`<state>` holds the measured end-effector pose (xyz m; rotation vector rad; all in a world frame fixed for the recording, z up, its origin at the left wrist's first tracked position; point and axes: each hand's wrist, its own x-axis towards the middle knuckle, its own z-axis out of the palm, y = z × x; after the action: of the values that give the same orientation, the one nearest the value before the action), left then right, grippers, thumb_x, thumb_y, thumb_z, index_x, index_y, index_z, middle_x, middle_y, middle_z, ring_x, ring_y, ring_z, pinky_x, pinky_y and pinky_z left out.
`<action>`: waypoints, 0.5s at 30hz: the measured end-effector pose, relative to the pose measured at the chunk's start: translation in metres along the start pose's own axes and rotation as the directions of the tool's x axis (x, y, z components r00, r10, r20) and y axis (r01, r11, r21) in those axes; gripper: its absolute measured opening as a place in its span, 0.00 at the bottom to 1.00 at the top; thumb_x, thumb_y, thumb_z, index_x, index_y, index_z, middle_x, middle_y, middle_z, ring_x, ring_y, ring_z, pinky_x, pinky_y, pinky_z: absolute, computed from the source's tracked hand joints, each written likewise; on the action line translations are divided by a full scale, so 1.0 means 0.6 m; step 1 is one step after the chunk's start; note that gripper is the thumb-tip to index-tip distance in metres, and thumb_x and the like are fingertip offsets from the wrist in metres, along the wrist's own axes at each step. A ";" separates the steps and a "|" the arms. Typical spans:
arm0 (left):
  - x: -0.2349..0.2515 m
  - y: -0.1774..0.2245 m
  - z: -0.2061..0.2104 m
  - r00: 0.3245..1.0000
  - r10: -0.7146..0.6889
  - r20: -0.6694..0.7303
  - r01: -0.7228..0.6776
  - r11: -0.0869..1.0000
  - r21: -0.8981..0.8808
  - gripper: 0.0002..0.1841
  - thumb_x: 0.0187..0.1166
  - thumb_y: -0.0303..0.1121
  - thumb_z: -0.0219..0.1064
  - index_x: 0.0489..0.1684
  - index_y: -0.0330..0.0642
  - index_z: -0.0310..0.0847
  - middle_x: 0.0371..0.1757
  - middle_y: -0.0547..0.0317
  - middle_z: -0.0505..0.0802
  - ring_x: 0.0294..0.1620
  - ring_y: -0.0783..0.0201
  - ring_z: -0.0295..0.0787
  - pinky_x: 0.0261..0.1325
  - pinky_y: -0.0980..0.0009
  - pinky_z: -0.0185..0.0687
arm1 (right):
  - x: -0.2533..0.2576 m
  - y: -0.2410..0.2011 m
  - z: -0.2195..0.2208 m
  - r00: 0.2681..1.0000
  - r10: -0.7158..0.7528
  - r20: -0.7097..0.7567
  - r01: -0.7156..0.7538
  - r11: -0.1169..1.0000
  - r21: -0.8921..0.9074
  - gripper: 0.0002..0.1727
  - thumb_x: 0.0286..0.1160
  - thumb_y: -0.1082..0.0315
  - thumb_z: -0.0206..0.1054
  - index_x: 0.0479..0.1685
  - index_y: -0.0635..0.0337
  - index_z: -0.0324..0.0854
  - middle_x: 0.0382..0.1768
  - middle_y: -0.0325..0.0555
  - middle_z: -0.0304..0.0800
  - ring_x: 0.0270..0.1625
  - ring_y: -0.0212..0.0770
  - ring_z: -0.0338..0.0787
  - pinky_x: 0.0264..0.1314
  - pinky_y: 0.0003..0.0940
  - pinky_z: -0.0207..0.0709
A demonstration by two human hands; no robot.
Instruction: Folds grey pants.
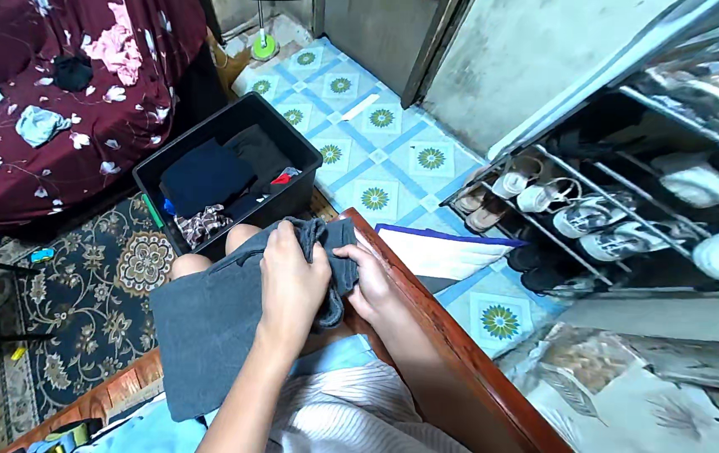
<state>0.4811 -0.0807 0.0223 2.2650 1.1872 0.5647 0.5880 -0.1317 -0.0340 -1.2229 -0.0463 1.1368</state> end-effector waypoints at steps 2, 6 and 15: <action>0.002 0.001 0.000 1.000 -0.008 -0.003 0.008 1.000 -0.003 0.16 0.80 0.34 0.67 0.58 0.32 0.77 0.49 0.38 0.88 0.45 0.43 0.90 0.42 0.46 0.85 | 0.001 0.000 0.005 1.000 0.013 -0.003 -0.013 1.000 -0.005 0.18 0.85 0.67 0.53 0.70 0.56 0.72 0.53 0.43 0.86 0.55 0.33 0.88 0.58 0.33 0.83; 0.004 0.007 -0.002 0.998 -0.028 0.056 0.031 0.999 -0.043 0.21 0.87 0.43 0.63 0.61 0.31 0.76 0.51 0.38 0.87 0.45 0.45 0.89 0.45 0.49 0.86 | -0.006 -0.005 0.006 0.987 -0.065 0.148 0.065 0.998 0.003 0.17 0.90 0.57 0.51 0.65 0.54 0.77 0.53 0.38 0.88 0.57 0.29 0.87 0.62 0.30 0.82; 0.038 -0.049 -0.048 0.914 0.030 0.404 0.205 0.825 -0.526 0.22 0.93 0.33 0.43 0.72 0.36 0.79 0.62 0.50 0.89 0.53 0.64 0.92 0.60 0.63 0.90 | 0.009 -0.037 -0.009 0.823 -0.046 0.567 0.248 0.926 -0.284 0.37 0.54 0.83 0.74 0.71 0.61 0.69 0.51 0.40 0.91 0.51 0.31 0.92 0.57 0.29 0.89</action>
<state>0.4582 -0.0398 0.0296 1.6950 0.7825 0.3309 0.6084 -0.1298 -0.0221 -1.1285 -0.8062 1.3466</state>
